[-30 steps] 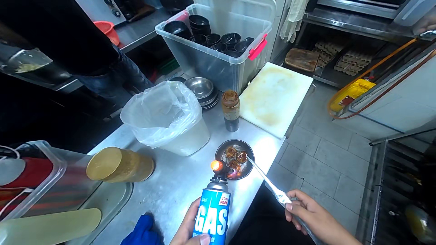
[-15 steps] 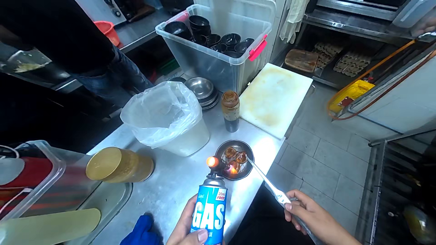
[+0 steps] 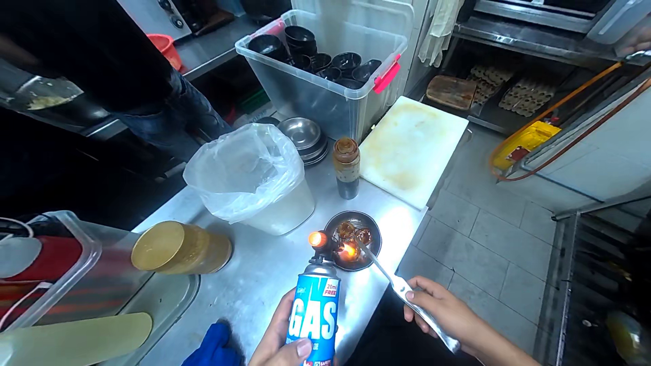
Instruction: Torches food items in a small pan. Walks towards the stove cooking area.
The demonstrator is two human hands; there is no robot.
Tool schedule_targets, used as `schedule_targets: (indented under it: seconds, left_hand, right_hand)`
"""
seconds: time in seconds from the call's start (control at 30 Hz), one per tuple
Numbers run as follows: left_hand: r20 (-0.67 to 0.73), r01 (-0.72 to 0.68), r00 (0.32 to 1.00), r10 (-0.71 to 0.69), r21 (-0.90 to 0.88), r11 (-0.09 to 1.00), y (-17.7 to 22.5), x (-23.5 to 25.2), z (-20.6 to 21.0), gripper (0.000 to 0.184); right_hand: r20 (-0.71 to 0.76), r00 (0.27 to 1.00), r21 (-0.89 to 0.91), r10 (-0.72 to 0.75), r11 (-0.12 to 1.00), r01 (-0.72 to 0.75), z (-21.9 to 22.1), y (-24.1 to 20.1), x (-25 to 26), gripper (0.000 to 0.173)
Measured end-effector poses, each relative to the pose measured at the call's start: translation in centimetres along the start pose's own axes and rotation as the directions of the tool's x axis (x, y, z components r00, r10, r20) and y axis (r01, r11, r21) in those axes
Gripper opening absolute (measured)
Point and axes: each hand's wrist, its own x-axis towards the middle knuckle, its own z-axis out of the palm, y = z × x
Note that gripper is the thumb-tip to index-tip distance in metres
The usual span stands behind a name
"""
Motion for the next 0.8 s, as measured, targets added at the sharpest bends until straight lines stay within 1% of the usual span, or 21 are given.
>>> schedule_targets:
  seconds: [0.13, 0.33, 0.5, 0.63, 0.8]
  left_hand:
    - [-0.02, -0.005, 1.0, 0.004, -0.008, 1.0, 0.1, 0.1, 0.1, 0.069]
    - [-0.048, -0.033, 0.998, 0.031, -0.039, 0.999, 0.1, 0.3, 0.0, 0.072]
    - [-0.062, -0.029, 0.998, 0.026, -0.047, 0.998, 0.2, 0.6, -0.3, 0.073]
    - [-0.066, -0.032, 0.997, 0.029, -0.05, 0.998, 0.3, 0.7, -0.7, 0.073]
    - [-0.074, -0.037, 0.997, 0.033, -0.052, 0.998, 0.4, 0.6, -1.0, 0.073]
  right_hand:
    - [-0.005, 0.998, 0.062, 0.061, 0.996, -0.06, 0.8, -1.2, 2.0, 0.024]
    - [-0.084, 0.986, 0.104, 0.145, 0.985, -0.136, 2.0, -1.8, 3.8, 0.023]
    - [-0.072, 0.991, 0.118, 0.109, 0.988, -0.1, 1.9, -1.2, 5.5, 0.026]
    - [-0.065, 0.996, 0.079, 0.062, 0.995, -0.057, 1.3, -0.4, 7.0, 0.027]
    - [-0.048, 0.995, 0.064, 0.082, 0.995, -0.079, 1.0, -0.6, 7.2, 0.027]
